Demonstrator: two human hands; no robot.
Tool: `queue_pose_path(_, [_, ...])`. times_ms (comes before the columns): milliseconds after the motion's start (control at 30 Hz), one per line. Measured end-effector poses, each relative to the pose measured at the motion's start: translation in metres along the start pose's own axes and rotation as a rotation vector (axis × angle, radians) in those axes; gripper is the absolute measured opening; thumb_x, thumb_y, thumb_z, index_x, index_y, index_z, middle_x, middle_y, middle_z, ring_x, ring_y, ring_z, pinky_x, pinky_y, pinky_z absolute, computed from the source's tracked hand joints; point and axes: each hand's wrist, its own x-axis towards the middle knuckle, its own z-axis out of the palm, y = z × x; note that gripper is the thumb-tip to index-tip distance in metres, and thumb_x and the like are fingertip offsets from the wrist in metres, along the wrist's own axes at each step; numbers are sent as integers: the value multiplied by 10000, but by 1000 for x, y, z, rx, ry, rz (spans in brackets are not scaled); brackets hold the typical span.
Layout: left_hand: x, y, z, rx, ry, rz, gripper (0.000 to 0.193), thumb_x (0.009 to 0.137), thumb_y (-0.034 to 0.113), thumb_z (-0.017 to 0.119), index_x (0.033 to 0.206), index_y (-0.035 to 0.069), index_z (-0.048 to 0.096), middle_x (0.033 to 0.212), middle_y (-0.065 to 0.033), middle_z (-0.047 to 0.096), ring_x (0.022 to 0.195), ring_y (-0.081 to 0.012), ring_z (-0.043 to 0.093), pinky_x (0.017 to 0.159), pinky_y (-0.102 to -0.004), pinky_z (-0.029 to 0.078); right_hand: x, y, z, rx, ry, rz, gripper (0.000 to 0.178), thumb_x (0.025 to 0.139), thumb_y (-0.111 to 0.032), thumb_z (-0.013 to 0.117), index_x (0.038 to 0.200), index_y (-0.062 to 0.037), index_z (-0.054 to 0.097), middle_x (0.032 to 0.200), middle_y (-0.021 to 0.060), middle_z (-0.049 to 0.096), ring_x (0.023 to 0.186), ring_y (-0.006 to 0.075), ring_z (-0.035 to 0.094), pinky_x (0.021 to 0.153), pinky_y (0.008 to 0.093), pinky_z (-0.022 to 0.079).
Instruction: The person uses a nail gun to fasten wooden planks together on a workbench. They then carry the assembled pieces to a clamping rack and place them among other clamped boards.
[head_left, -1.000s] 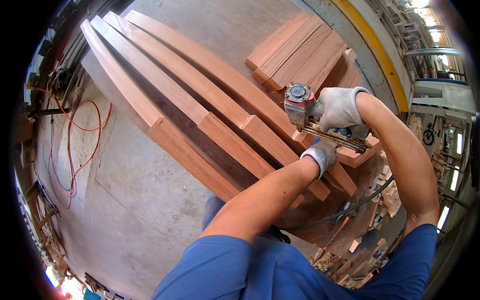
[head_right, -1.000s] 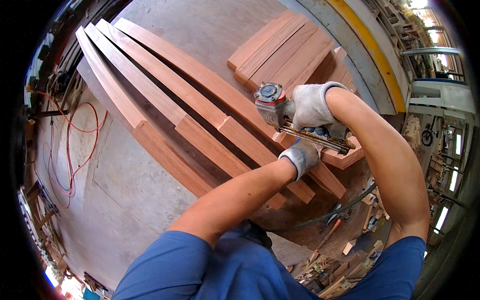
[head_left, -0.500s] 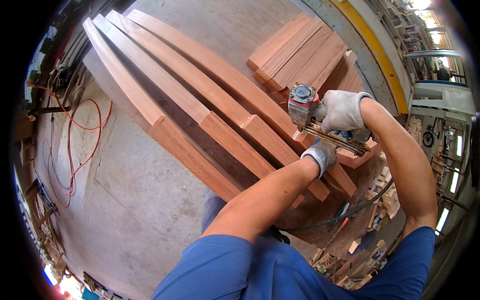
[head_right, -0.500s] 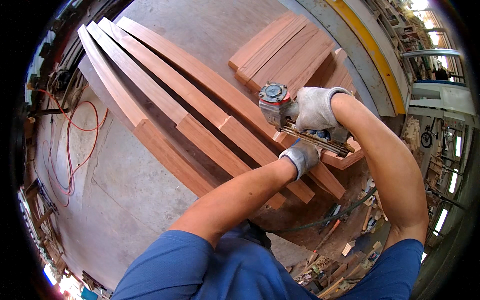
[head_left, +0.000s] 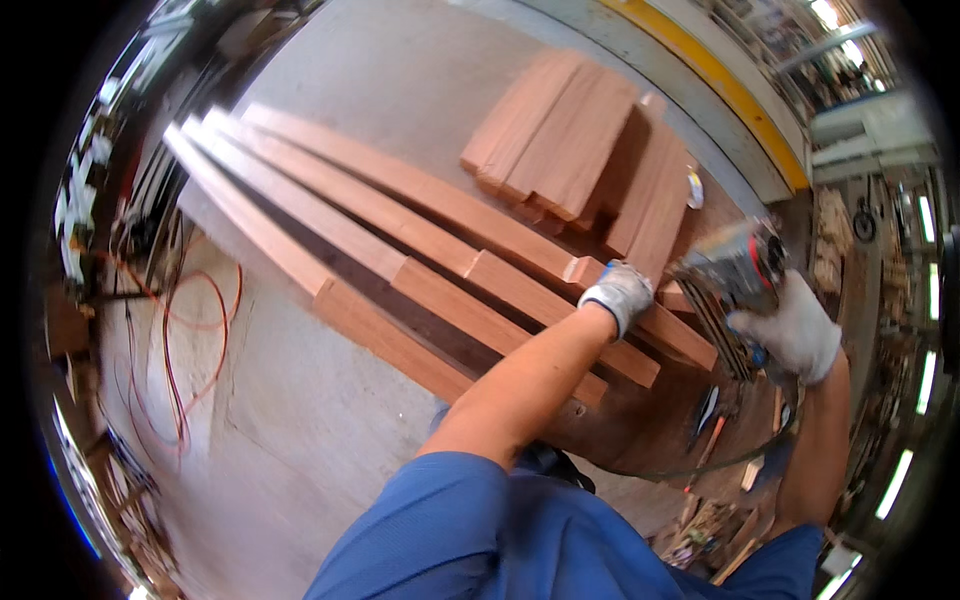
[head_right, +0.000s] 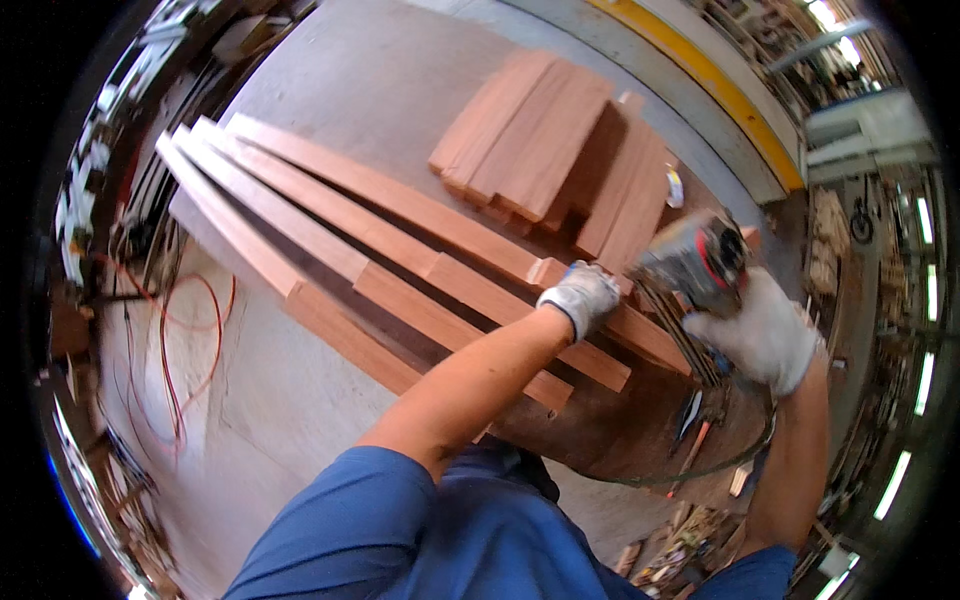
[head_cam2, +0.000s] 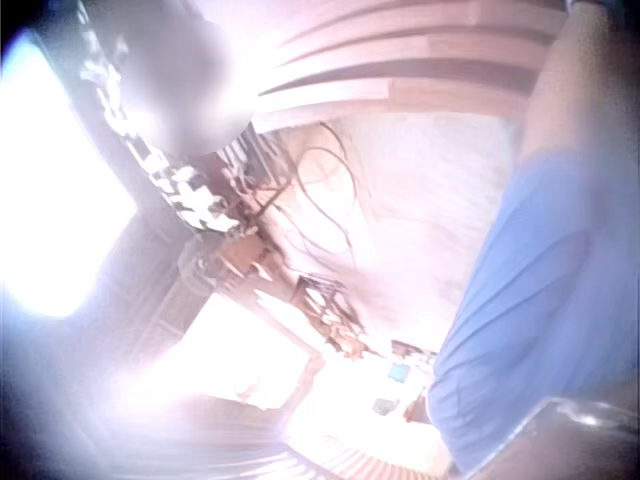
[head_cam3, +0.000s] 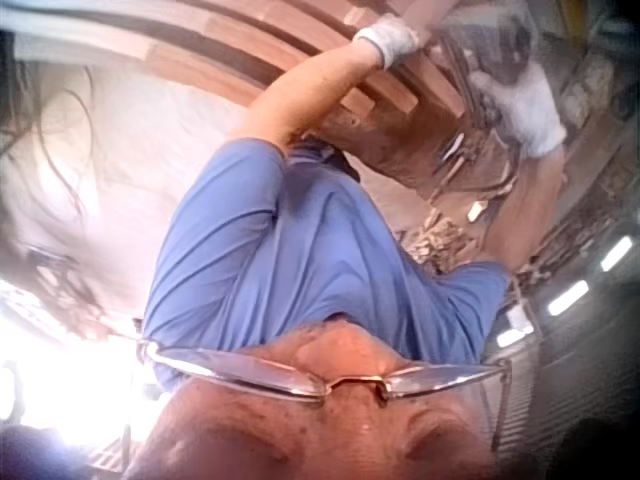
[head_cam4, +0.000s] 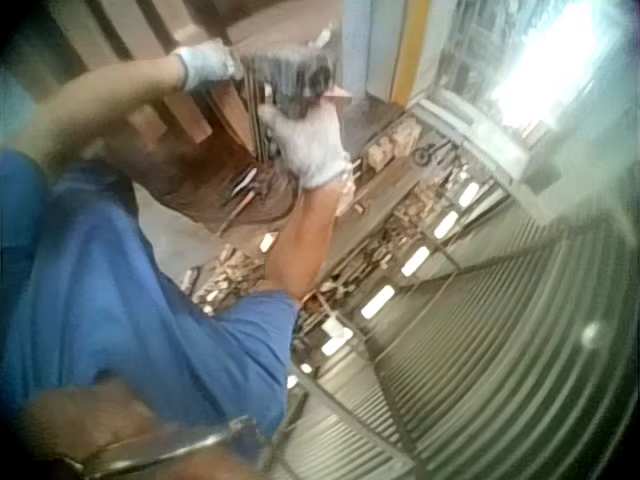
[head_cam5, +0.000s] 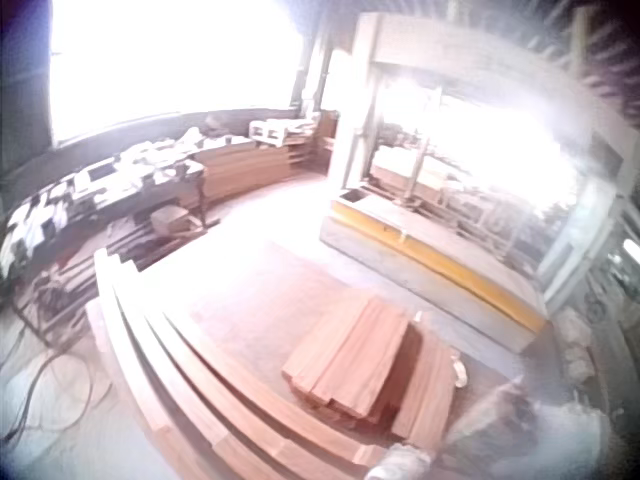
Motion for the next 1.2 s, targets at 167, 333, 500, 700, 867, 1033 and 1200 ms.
queue_pose_path(167, [-9,-6,-2,129,3,63,350,957,100,581,1298,52,643,1321,-148,680,1230,-297,650,999,-442,517,-96,136,26,503,17,218,467,815,-115,842,1219,32,661,1086,74,745,931,165,670,866,362,547])
queue_pose_path(333, [-19,7,-26,248,-50,37,301,976,80,565,1261,66,661,1247,-142,706,1177,-311,671,975,-439,543,-123,260,124,368,145,385,352,821,-123,803,1129,20,710,920,89,746,829,152,662,812,337,547])
queue_pose_path(500, [-16,12,-23,330,-83,-42,272,945,70,619,1215,60,657,1179,-162,726,1121,-343,698,950,-447,565,-101,301,226,49,230,411,392,856,-217,695,1217,-65,666,1037,271,725,1021,455,687,921,526,541])
queue_pose_path(700, [-9,5,-13,378,-113,-88,302,907,97,671,1204,44,663,1198,-184,715,1150,-340,689,976,-430,566,-65,314,314,-82,127,424,677,892,-238,692,1498,-62,449,1140,237,712,1048,400,702,908,530,546])
queue_pose_path(867, [-15,8,-11,300,1,-102,253,938,61,608,1157,96,731,1204,-176,733,1115,-332,722,913,-446,602,-70,306,327,100,80,292,925,794,-268,799,1550,19,351,1288,270,657,1186,433,635,1012,481,507])
queue_pose_path(1033, [-17,27,-26,228,-38,-141,371,937,57,593,1302,99,644,1297,-197,679,1238,-345,647,1047,-438,526,-81,306,322,-59,95,230,846,843,-263,796,1539,13,402,1327,251,633,1211,421,612,1043,468,488])
queue_pose_path(1200, [-72,50,-31,55,463,28,648,805,78,677,1426,-9,514,1421,-241,527,1352,-399,504,1158,-473,412,-88,234,287,90,512,-254,543,889,-188,772,1355,16,584,1196,228,673,1106,398,644,977,474,509])
